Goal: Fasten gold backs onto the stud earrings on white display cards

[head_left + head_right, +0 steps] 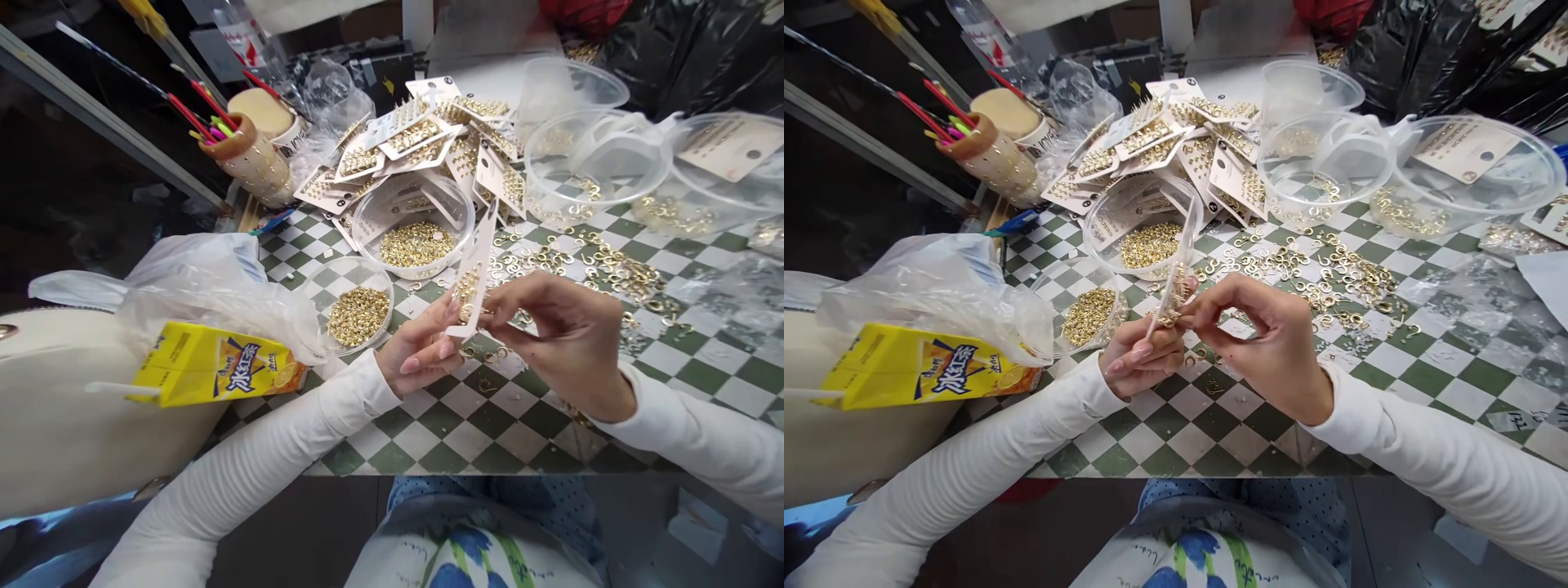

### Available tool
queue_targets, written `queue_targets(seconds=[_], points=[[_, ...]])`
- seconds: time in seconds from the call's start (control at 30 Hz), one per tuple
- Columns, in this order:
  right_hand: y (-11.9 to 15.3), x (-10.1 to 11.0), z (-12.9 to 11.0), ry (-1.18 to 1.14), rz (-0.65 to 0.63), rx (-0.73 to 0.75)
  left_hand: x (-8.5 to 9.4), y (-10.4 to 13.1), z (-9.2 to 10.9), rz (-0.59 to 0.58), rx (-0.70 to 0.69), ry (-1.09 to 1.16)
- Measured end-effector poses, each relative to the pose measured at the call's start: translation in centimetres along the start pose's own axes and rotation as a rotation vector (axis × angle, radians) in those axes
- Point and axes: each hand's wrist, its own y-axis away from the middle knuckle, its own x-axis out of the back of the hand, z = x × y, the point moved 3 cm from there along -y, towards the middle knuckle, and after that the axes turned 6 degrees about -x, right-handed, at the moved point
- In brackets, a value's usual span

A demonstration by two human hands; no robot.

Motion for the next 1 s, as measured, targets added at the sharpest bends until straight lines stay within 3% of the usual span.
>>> queue_targets(seconds=[0.23, 0.47, 0.6, 1.0], points=[[-0.81, 0.23, -0.22, 0.042, -0.076, 0.035, 0.31, 0.30, 0.05, -0.047, -0.006, 0.029], [-0.95, 0.02, -0.08, 0.022, -0.117, 0.093, 0.68, 0.27, -0.08, 0.030, 0.009, 0.043], [-0.84, -0.06, -0.08, 0.020, -0.097, 0.080, 0.64, 0.26, -0.08, 0.019, 0.010, 0.067], [-0.87, -0.03, 0.08, 0.041, -0.098, 0.066, 0.70, 0.21, -0.03, 0.150, 0.047, 0.056]])
